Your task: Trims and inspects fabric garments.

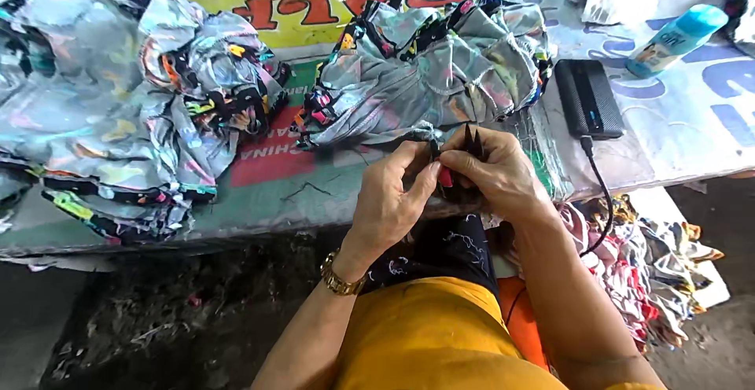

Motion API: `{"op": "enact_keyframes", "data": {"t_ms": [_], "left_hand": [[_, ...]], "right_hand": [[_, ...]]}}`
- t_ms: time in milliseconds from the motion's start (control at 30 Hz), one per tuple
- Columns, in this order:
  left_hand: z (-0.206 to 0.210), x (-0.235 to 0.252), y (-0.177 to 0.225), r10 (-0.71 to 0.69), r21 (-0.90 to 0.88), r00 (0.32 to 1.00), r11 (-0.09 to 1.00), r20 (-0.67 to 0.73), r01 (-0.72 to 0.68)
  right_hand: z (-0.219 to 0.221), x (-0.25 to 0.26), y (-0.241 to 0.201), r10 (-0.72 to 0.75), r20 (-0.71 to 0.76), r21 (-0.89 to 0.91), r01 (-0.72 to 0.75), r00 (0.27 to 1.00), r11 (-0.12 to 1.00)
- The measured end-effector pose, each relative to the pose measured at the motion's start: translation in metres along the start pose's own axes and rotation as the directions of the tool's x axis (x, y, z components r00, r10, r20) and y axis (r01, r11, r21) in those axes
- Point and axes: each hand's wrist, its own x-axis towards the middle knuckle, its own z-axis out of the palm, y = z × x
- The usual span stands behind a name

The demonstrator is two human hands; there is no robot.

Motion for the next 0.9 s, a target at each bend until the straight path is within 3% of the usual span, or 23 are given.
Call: {"op": "enact_keyframes", "data": {"t_ms": [433,700,900], "left_hand": [[-0.004,-0.014,0.002,0.074,0.159,0.996,0.984,0.045,-0.081],[-0.007,-0.016,0.002,0.013,0.034,1.0,0.999,0.014,-0.013],[-0.003,0.007,-0.007,0.064,-0.102,0.998,0.993,0.028,-0.061]], "right_hand": [[0.001,0.009,0.01,-0.103,-0.019,0.054,0.104,0.995,0.993],[0.005,0.007,0.008,-0.097,-0.014,-0.037,0.096,0.995,0.995],[0.002,0.008,0.01,-0.123,-0.006,-0.009,0.123,0.992,0.992]]}}
